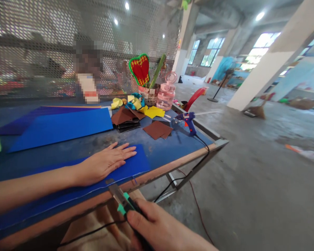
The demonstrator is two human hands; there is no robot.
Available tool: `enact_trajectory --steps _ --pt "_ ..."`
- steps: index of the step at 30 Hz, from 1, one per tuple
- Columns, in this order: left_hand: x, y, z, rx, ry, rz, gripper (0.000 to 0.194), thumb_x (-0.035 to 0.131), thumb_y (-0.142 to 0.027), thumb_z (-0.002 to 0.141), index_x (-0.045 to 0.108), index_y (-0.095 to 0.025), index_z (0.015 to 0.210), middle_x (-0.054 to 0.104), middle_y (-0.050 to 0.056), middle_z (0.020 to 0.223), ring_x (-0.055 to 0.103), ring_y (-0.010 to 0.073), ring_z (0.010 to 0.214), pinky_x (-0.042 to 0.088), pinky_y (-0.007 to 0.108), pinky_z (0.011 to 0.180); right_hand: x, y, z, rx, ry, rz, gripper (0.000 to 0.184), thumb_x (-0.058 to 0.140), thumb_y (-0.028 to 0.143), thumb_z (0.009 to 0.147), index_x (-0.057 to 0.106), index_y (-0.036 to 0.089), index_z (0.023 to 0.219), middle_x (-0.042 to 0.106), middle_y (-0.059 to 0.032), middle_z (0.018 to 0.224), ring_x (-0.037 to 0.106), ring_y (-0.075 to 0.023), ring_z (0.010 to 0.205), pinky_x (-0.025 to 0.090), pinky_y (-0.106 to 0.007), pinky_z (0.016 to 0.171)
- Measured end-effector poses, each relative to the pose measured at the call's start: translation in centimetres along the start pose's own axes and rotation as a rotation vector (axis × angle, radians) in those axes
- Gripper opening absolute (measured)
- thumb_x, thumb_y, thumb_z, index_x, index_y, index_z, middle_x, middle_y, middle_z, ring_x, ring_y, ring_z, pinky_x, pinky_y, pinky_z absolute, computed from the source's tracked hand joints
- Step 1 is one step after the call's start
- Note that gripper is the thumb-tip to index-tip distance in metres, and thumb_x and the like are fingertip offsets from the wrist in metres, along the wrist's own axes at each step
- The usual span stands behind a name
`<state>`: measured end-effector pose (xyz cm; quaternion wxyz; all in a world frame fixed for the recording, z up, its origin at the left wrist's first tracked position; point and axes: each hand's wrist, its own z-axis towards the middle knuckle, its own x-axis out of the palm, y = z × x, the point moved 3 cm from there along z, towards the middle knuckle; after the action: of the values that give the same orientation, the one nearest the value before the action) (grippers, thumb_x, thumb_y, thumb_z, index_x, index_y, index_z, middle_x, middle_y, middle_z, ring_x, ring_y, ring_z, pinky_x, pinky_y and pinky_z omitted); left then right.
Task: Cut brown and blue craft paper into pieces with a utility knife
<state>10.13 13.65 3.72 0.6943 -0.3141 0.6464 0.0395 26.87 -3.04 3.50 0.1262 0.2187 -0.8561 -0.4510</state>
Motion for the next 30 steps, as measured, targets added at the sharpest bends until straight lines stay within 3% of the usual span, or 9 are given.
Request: enact_trajectory --steps 9,25,30 --pt "-0.2 0.0 0.1 0.008 0.002 -0.014 0.049 0.020 -0.045 0.105 0.031 -0.034 0.152 0.026 -0.004 0.162 0.015 0.0204 0.153 0.006 0.049 0.124 0.5 1.5 -0.2 -0.014 -0.022 -0.127 0.045 0.040 0.064 0.095 0.046 0.021 0.086 0.049 0.0039 0.072 0.041 -0.0076 0.061 0.032 -0.019 0.055" --pt "-0.3 -0.1 0.0 0.010 0.006 -0.022 0.050 0.020 -0.043 0.105 0.031 -0.033 0.152 0.025 -0.003 0.162 0.015 0.0210 0.153 0.007 0.050 0.124 1.5 0.8 0.8 -0.096 0.020 -0.091 0.059 0.041 0.077 0.089 0.052 0.019 0.096 0.050 0.0016 0.077 0.043 -0.0098 0.066 0.034 -0.021 0.058" --pt "-0.2 -0.1 0.1 0.012 0.003 -0.021 0.050 0.019 -0.043 0.105 0.030 -0.032 0.152 0.025 -0.003 0.163 0.014 0.0211 0.153 0.007 0.050 0.124 2.1 0.8 1.2 -0.086 0.054 -0.071 0.055 0.041 0.071 0.093 0.053 0.018 0.101 0.050 0.0025 0.074 0.042 -0.0088 0.064 0.032 -0.020 0.057"
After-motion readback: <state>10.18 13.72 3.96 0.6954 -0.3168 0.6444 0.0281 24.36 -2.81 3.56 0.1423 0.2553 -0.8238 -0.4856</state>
